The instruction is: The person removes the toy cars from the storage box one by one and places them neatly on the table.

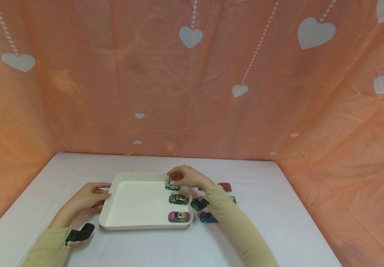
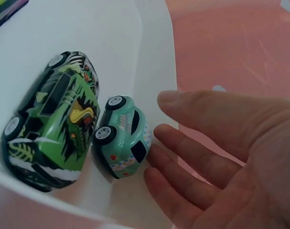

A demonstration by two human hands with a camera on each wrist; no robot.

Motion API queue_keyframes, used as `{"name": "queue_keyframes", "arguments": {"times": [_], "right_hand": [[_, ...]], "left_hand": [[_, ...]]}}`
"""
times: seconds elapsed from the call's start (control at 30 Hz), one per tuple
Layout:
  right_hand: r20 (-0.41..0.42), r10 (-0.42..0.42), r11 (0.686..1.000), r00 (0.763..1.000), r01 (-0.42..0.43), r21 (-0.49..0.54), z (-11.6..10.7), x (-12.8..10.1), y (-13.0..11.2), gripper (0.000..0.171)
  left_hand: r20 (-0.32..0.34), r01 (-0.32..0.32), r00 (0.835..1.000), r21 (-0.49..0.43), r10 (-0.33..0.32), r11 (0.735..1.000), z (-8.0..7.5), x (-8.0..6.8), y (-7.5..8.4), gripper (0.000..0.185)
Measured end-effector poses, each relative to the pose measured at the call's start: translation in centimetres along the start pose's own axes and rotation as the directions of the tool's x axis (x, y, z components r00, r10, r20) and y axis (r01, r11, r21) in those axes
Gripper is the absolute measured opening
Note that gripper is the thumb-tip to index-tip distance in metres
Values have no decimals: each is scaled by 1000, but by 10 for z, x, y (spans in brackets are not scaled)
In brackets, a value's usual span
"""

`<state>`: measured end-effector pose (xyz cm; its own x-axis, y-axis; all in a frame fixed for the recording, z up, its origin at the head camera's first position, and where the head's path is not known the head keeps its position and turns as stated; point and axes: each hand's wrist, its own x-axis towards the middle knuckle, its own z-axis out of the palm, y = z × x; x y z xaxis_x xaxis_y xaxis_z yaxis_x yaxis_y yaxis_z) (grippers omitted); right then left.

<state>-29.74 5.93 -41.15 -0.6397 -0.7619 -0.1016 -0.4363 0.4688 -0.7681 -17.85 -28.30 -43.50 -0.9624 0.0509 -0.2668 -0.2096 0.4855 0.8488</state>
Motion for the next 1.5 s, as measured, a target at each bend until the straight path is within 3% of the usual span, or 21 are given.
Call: {"name": "queue_keyframes", "arguments": {"times": [0.43, 1.23, 1.5], "right_hand": [[1, 57, 996, 998, -57, -74, 3, 5, -2, 44], [-4, 32, 997, 999, -32, -75, 13, 10, 3, 45], [-20, 70, 992, 997, -71, -101, 15, 11, 3, 43]], "left_hand": [[-9, -23, 1000, 1, 23, 1000, -1, 1, -1, 54], [-10, -3, 1000, -10, 3, 1000, 2, 0, -2, 54], [-5, -35, 999, -23, 35, 999, 1, -1, -2, 53]]}}
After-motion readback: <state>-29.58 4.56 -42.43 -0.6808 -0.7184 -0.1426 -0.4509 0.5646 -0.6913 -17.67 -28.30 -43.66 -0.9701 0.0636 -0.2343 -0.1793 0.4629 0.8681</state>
